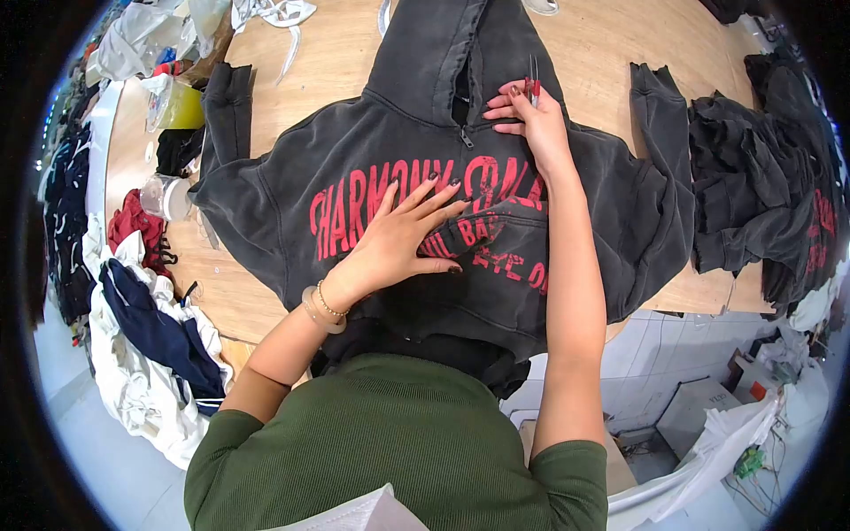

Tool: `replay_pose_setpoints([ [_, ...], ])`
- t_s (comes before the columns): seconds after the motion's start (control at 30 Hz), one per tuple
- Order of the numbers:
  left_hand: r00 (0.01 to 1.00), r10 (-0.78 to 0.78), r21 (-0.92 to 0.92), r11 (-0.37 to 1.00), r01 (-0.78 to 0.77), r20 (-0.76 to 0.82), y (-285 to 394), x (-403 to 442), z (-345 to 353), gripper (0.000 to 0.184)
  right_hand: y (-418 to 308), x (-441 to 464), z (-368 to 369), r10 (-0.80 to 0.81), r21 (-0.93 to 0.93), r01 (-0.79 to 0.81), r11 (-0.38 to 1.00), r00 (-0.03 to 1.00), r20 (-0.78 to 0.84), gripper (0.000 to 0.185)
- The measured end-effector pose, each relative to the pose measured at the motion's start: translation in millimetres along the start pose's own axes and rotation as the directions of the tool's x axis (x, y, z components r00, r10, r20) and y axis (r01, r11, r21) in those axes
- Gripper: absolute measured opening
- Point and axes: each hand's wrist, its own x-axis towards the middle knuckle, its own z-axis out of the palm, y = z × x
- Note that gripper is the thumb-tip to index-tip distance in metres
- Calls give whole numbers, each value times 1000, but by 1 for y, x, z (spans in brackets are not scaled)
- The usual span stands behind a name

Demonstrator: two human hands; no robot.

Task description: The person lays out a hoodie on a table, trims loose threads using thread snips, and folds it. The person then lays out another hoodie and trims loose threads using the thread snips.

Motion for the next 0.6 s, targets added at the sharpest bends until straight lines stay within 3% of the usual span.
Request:
replay_pose_setpoints([
  [0.03, 1000, 6, 2, 1000, -6, -2, 0, 0, 0, 80, 2, -2, -1, 5, -1, -5, 1000, 1000, 1, 23],
  [0.1, 1000, 1, -8, 1000, -1, 2, 0, 0, 0, 79, 8, -5, -3, -80, -265, 81, 961, 997, 13, 18],
  [0.13, 1000, -3, -14, 1000, 3, 5, 0, 0, 0, 78, 4, -14, 7, -354, -524, 290, 801, 935, -23, 18],
  [0.23, 1000, -1, -33, 999, 1, -4, 0, 0, -1, 77, -14, -49, 29, -316, -575, 325, 751, 941, 119, 29],
  [0.27, 1000, -2, -34, 999, 2, -3, 0, 0, 0, 77, -2, -49, 31, -371, -573, 401, 715, 912, 176, 36],
  [0.37, 1000, -1, -20, 1000, 1, -4, -1, 1, 2, 77, 4, -50, 38, -390, -694, 394, 602, 904, 175, 25],
  [0.6, 1000, -6, -3, 1000, 6, -13, -1, 3, 3, 74, 7, -16, 36, -478, -690, 436, 578, 866, 147, 12],
])
